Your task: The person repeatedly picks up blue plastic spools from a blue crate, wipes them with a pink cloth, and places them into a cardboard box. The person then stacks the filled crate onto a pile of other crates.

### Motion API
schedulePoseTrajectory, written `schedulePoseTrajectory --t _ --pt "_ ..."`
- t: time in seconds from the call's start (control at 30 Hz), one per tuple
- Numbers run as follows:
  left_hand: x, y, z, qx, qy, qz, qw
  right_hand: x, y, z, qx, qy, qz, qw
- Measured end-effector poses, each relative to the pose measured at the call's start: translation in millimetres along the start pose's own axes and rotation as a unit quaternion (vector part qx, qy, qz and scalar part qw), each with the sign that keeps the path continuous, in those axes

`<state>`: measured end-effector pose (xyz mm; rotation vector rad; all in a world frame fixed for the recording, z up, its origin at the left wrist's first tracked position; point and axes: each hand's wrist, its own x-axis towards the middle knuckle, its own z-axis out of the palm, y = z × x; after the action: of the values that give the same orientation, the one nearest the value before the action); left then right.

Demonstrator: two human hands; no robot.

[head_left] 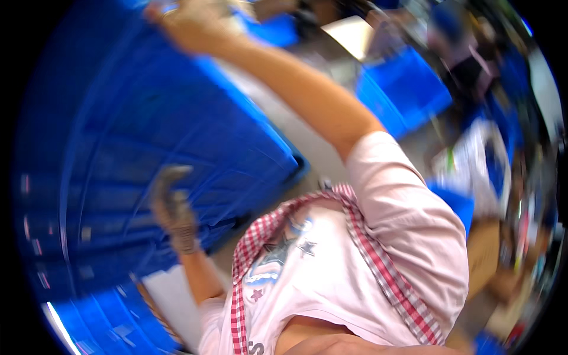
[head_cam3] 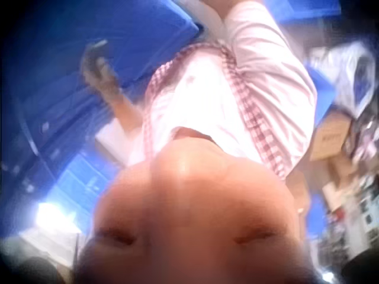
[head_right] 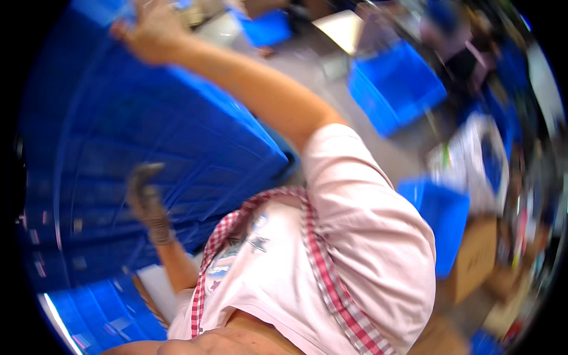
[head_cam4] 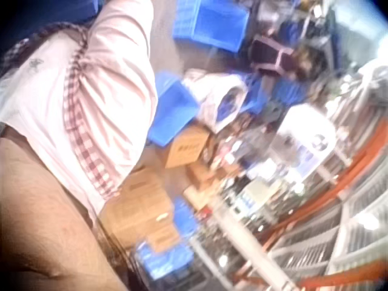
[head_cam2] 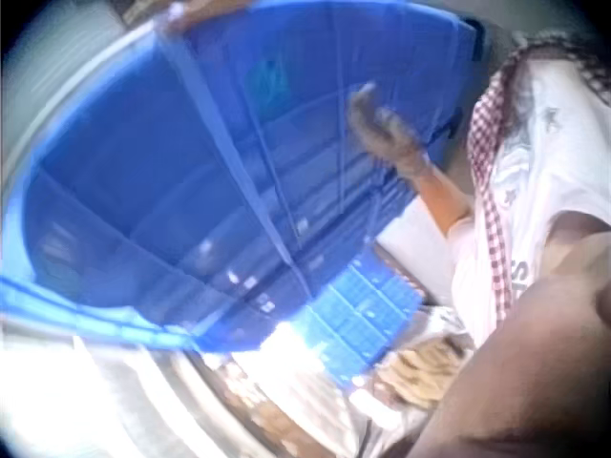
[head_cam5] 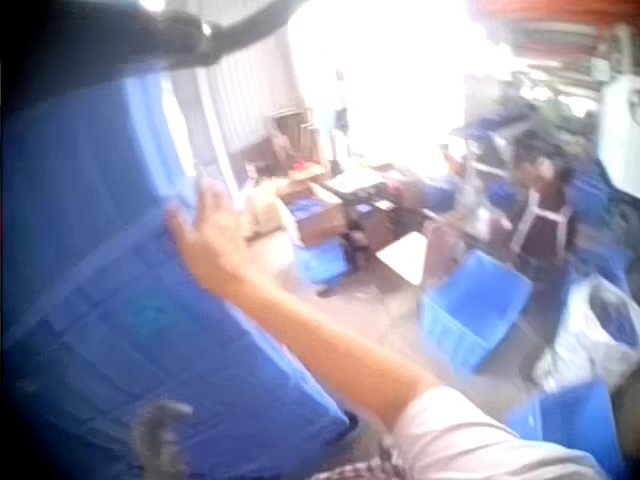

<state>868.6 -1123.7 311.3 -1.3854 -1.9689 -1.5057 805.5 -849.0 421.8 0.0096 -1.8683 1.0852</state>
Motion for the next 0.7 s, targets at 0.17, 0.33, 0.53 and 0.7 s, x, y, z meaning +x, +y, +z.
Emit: schedulePoseTrajectory --t 0.17,0.33,0.53,0.7 --pt "-107 -36 136 -0.05 -0.367 -0.199 0.907 -285 147 -51 -0.006 -0.094 0.171 0.981" --pt "-201 -60 153 -0.194 -0.439 -0.54 0.692 -602 154 -203 -0.234 -0.022 0.636 0.735" --pt "-220 -254 224 -0.153 -0.604 -0.525 0.579 -682 204 -308 -0.402 0.135 0.785 0.451" --pt "-230 -276 195 -0.074 -0.669 -0.401 0.622 -726 223 -331 -0.431 0.172 0.77 0.438"
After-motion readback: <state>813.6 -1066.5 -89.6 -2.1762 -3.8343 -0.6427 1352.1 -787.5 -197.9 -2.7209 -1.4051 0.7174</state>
